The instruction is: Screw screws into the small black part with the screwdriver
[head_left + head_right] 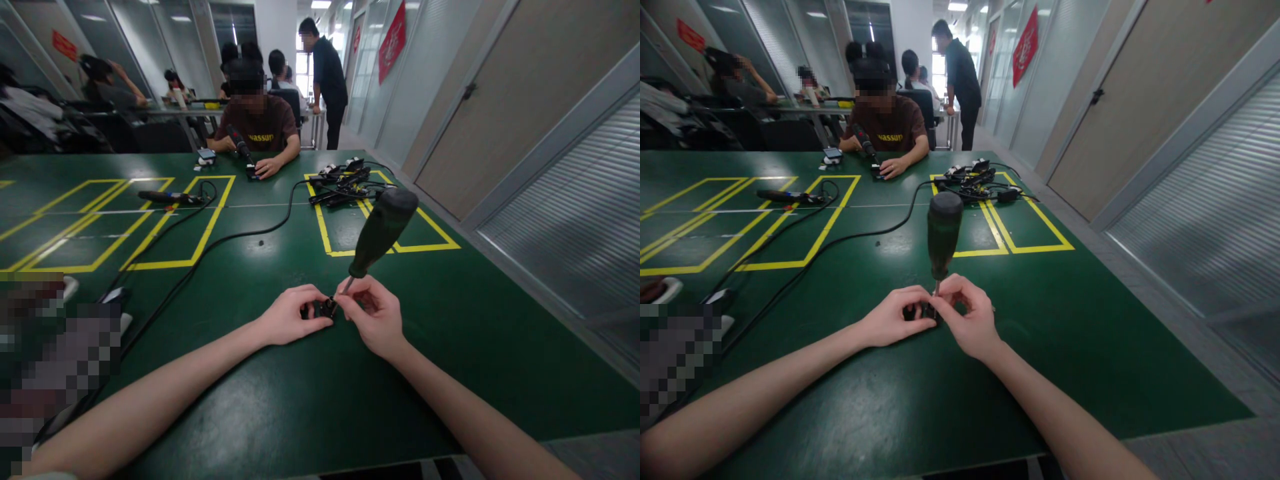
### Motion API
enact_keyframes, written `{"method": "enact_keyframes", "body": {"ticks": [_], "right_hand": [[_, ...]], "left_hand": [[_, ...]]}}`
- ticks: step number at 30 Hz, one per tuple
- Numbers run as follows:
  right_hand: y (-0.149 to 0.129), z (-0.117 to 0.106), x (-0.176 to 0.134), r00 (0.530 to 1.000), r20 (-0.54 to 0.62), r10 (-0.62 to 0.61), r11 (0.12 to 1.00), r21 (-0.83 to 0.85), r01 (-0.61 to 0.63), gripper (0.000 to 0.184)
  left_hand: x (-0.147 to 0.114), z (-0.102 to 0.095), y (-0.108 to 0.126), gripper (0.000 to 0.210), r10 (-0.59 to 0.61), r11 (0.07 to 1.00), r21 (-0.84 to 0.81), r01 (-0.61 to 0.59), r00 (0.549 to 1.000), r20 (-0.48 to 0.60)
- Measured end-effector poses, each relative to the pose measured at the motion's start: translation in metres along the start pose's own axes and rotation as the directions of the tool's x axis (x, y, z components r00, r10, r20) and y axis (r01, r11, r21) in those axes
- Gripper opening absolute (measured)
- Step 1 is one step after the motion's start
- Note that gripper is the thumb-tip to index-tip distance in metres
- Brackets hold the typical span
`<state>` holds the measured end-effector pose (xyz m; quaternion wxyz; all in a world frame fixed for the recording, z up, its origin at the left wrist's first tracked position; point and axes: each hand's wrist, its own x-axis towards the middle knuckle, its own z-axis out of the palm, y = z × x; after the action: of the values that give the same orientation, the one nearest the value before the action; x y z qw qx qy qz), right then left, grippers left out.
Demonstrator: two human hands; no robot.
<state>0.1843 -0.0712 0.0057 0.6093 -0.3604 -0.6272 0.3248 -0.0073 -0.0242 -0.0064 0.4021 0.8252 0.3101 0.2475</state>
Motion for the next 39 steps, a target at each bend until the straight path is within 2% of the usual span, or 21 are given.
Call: {"method": "enact_keyframes", "body": {"ticks": [5, 16, 29, 33, 36, 39], "right_hand": [[0.0016, -0.0013, 0.0001, 1.0, 0.012, -0.024, 1.0, -0.015, 0.024, 0.02], [0.001, -0.005, 0.0039, 0.999, 0.022, -0.043, 0.998, -0.051, 0.045, 0.006], [0.0005, -0.0052, 0.002, 0.997, 0.034, -0.067, 0.992, -0.103, 0.07, 0.013], [0.002, -0.0036, 0.0012, 0.997, 0.006, -0.083, 0.989, -0.124, 0.083, 0.004], [-0.0015, -0.0039, 0.0025, 0.996, 0.004, -0.09, 0.986, -0.14, 0.09, 0.011], [-0.0058, -0.0051, 0.0042, 0.995, 0.032, -0.091, 0.985, -0.142, 0.094, 0.011]], "left_hand": [[-0.0002, 0.0007, -0.0005, 0.026, 0.002, 1.0, 0.009, -0.002, 1.0, -0.003], [-0.0001, 0.0007, -0.0017, 0.026, 0.007, 1.0, -0.005, -0.007, 1.0, -0.004], [-0.0004, 0.0016, -0.0022, 0.025, -0.003, 1.0, 0.006, 0.003, 1.0, -0.014], [-0.0001, 0.0018, -0.002, 0.021, 0.016, 1.0, 0.003, -0.016, 1.0, -0.022], [-0.0001, 0.0017, -0.0014, 0.023, 0.012, 1.0, -0.004, -0.012, 1.0, -0.015], [-0.0003, 0.0013, -0.0008, 0.024, 0.003, 1.0, -0.005, -0.003, 1.0, -0.014]]}}
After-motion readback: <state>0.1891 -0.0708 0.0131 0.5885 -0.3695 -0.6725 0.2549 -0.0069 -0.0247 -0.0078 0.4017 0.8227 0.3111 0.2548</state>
